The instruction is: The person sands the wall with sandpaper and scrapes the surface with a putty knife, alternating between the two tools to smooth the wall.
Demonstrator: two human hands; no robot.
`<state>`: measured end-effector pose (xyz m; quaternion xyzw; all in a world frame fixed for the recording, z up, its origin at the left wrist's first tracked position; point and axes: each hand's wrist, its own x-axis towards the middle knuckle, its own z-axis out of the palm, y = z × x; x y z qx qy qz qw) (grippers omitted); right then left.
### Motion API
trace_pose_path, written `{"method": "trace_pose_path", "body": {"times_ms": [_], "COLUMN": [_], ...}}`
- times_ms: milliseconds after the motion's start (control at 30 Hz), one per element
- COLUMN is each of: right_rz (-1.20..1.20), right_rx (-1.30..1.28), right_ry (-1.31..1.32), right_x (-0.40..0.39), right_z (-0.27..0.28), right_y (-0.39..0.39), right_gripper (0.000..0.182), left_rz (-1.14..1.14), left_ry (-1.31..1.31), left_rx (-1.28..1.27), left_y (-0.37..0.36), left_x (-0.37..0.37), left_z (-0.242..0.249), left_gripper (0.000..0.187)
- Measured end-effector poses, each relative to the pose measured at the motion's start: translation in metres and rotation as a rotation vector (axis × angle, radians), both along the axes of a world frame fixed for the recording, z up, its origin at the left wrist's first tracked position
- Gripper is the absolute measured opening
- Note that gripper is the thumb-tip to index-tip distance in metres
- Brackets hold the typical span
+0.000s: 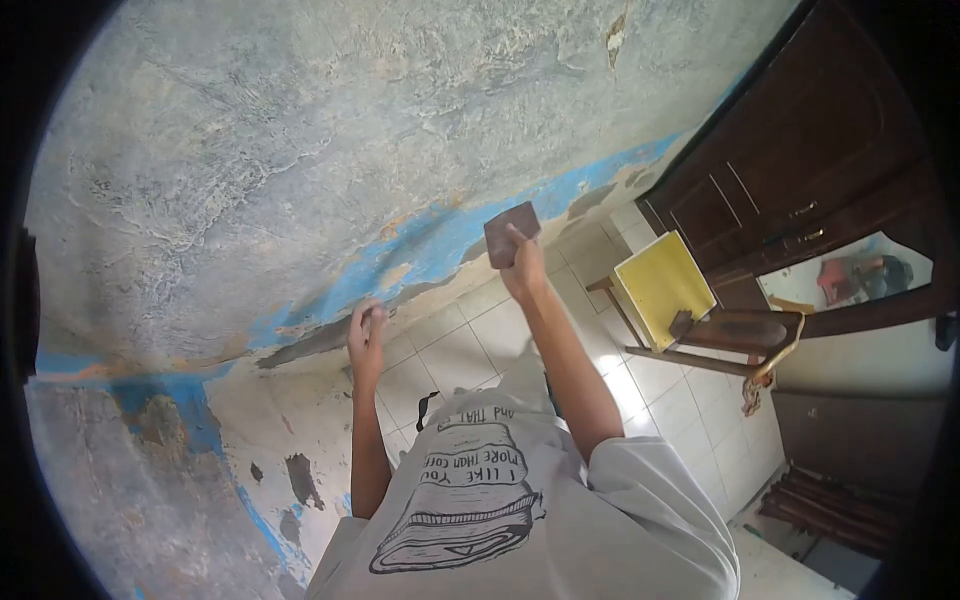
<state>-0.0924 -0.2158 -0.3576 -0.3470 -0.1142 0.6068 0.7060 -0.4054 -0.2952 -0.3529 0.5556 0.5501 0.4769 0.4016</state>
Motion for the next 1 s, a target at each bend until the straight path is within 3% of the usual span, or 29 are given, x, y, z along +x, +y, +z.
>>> {"method": "trace_pose_path", "body": {"times_ms": [67,167,200,367,433,467,600,633,767,867,900,1000], "right_rz": [-0.037,-0.022,0.016,-0.162,-0.058,-0.199,-0.389,-0.302,-0.183,-0.151,-0.149,-0.071], "right_rx": [-0.159,-0.347,-0.416,-0.271,0.026,0.058,-0.214,-0.206,-0.153,-0.198,-0.246,-0.340], "right_ry": [0.102,0.190,0.191,0.161,-0.032,-0.005,-0.198,-0.268,-0.289,-0.304,-0.277,-0.055], "right_x": [-0.031,-0.049,-0.047,-0.016,-0.006,-0.012,-0.038,-0.044,-0.060,-0.059,-0.056,-0.037], "right_z": [-0.015,-0.111,-0.114,-0.032,-0.041,-0.038,0.015,0.021,0.024,-0.019,-0.043,-0.036], "right_y": [-0.022,-0.053,-0.059,0.019,0.071,0.098,0.141,0.133,0.109,0.112,0.121,0.132], "right_gripper": [0.034,0.043,0.043,0.020,0.023,0.036,0.058,0.066,0.066,0.067,0.067,0.067], "left_rz": [0.023,0.074,0.095,0.207,0.240,0.247,0.263,0.267,0.293,0.316,0.312,0.323], "left_ry": [-0.011,0.034,0.062,0.087,0.065,0.122,0.192,0.170,0.128,0.181,0.240,0.349], "left_rx": [-0.015,0.090,0.144,0.234,0.242,0.273,0.304,0.286,0.273,0.233,0.236,0.331], "left_y": [0.014,0.039,0.045,0.063,0.068,0.071,0.084,0.086,0.098,0.098,0.098,0.106], "left_x": [0.007,0.014,0.015,0.027,0.036,0.040,0.058,0.062,0.092,0.108,0.114,0.122], "left_z": [0.020,0.038,0.043,0.091,0.100,0.103,0.103,0.101,0.100,0.097,0.100,0.096], "left_gripper": [0.032,0.031,0.031,0.032,0.033,0.033,0.030,0.029,0.029,0.029,0.029,0.028]}}
